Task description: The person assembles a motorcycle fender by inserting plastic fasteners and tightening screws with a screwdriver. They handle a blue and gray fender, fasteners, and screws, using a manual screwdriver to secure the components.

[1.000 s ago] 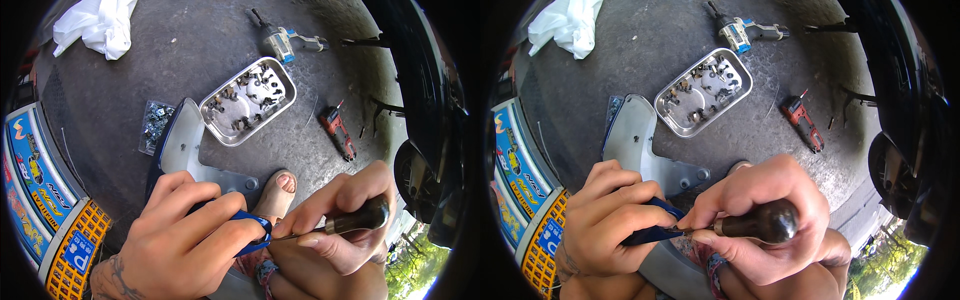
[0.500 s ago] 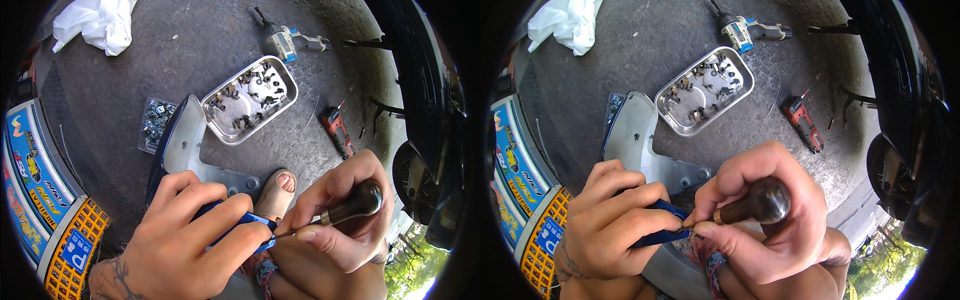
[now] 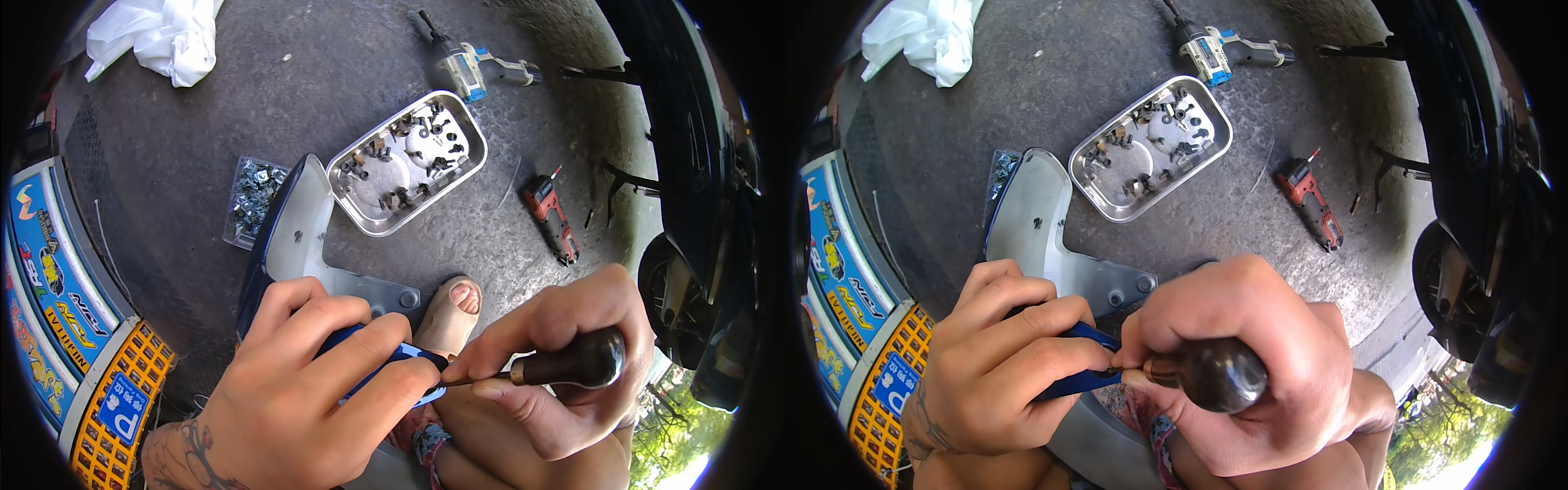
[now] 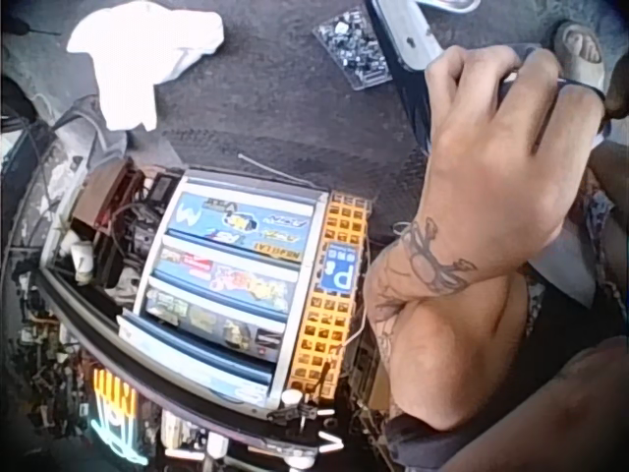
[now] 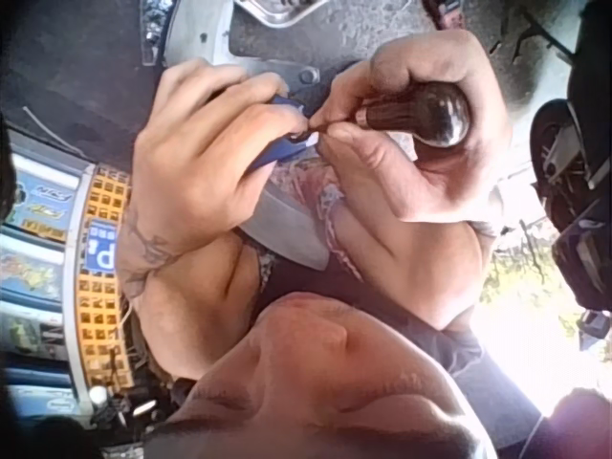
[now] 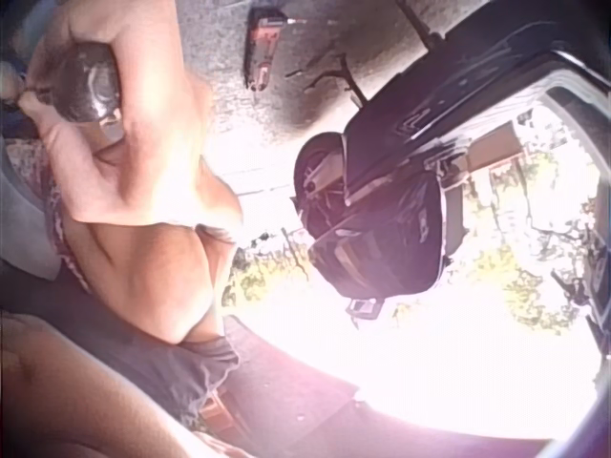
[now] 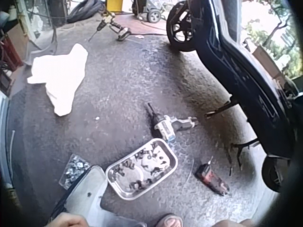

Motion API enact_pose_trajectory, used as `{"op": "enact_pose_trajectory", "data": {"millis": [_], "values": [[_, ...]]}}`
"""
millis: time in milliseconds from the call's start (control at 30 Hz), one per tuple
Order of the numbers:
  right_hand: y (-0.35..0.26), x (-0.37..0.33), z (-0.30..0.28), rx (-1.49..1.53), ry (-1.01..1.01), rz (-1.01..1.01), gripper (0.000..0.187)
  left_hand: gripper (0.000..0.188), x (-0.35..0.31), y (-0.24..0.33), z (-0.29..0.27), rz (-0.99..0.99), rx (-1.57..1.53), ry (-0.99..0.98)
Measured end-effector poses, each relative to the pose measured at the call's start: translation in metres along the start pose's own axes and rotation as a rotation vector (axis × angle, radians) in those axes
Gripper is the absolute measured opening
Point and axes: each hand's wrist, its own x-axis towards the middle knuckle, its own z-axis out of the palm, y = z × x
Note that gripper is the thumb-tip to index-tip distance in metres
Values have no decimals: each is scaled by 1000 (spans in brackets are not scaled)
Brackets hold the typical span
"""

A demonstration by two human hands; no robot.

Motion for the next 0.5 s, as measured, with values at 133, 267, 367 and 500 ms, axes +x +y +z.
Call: {"op": "enact_pose_trajectory", "data": {"millis": [133, 267, 367, 500], "values": [[3, 3, 5, 54, -10, -6, 51, 24, -2, -1, 0, -17, 9, -5], [-3, 11, -5, -131, -112, 7, 49, 25, 0, 0, 1, -21, 3, 4], [-6, 17, -11, -78, -113, 113, 49, 27, 2, 1, 2, -10, 2, -1], [1, 21, -11, 178, -42, 280, 50, 32, 3, -2, 2, -15, 9, 12]]}}
